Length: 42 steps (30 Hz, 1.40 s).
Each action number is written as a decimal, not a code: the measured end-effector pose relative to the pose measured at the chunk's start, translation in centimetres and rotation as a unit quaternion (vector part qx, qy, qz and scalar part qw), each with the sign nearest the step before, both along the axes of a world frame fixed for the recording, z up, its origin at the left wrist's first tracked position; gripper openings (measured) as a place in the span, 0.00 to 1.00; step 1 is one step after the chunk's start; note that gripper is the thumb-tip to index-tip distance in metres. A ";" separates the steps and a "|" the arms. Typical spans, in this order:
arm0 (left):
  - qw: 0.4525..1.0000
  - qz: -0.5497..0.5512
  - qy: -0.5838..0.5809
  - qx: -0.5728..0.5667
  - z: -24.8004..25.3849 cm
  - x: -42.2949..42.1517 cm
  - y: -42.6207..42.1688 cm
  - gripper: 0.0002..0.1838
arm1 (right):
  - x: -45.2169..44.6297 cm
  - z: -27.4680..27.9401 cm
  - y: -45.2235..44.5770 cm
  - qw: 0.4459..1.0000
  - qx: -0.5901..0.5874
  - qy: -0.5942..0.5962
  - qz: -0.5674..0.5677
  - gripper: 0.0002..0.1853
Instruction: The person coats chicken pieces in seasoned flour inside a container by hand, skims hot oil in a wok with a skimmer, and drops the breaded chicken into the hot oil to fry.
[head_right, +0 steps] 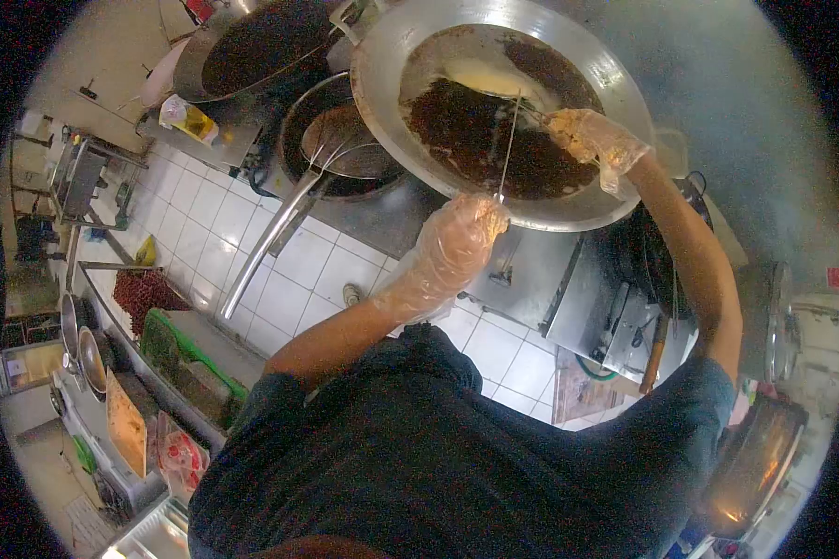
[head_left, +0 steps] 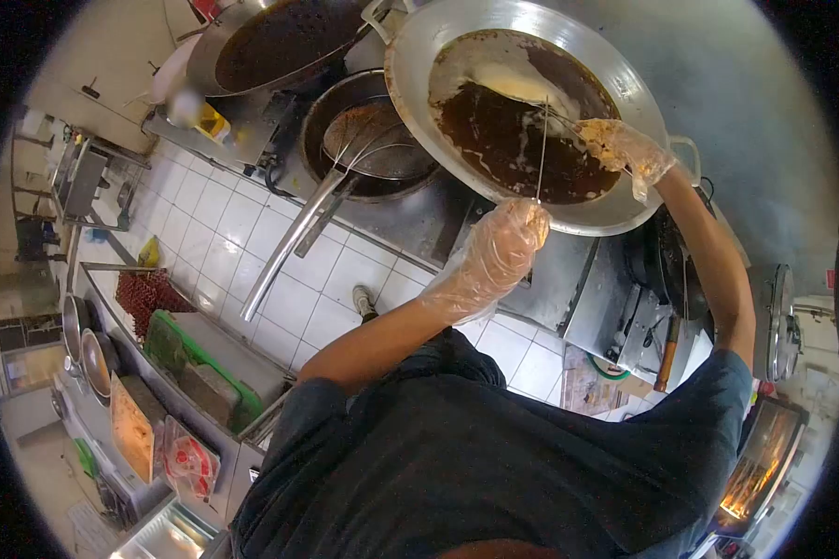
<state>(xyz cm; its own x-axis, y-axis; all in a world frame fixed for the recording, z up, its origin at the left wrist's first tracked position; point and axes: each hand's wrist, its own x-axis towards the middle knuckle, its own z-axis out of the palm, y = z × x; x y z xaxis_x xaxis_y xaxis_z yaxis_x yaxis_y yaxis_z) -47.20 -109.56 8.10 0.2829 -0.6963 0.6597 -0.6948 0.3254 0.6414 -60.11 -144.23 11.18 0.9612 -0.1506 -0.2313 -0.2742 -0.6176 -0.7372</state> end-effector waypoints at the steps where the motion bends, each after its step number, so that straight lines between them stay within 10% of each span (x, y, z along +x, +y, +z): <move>1: 1.000 0.005 0.000 0.000 0.4 -0.1 0.1 0.08 | 0.3 -0.4 -1.1 0.999 -0.025 0.025 -0.005 0.27; 6: 0.999 0.021 -0.026 0.020 0.6 -0.4 0.4 0.09 | 0.0 0.8 -2.2 0.951 0.289 -0.019 -0.109 0.26; 9: 0.999 0.034 -0.025 0.020 0.5 -0.6 0.4 0.11 | -0.9 1.1 -2.9 0.979 0.153 -0.042 -0.125 0.29; 17: 0.999 0.018 -0.027 0.015 1.0 -0.3 0.5 0.10 | -4.1 2.1 -7.1 0.912 0.347 -0.069 -0.209 0.22; 20: 0.999 0.023 -0.022 0.002 1.3 -0.3 0.1 0.09 | -4.1 8.9 -1.6 0.969 -0.026 0.017 -0.245 0.22; 24: 0.997 0.047 -0.056 0.011 1.3 0.0 -0.7 0.08 | -7.4 7.8 -5.4 0.933 0.212 -0.078 -0.280 0.23; 27: 0.988 0.028 -0.153 0.020 0.6 0.8 -1.8 0.07 | -6.1 11.5 0.6 0.935 0.076 -0.028 -0.346 0.24; 36: 0.996 -0.028 -0.036 0.073 2.9 2.3 3.5 0.10 | 0.6 12.7 15.5 0.905 0.284 -0.164 -0.270 0.29; 39: 0.996 -0.037 -0.073 0.026 1.7 3.5 8.8 0.13 | 6.2 11.4 22.4 0.974 -0.105 -0.082 -0.185 0.25; 42: 0.995 -0.087 -0.036 0.023 1.4 5.5 15.0 0.11 | 12.1 9.0 33.0 0.894 -0.430 0.073 -0.100 0.22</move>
<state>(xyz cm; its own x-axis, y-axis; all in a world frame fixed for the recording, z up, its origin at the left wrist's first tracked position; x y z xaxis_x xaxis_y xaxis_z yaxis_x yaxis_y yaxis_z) -41.74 -94.58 9.50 0.1093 -0.7600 0.6406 -0.6752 0.4162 0.6090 -47.99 -111.27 20.17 0.8637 -0.4993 -0.0680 -0.4978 -0.8664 0.0391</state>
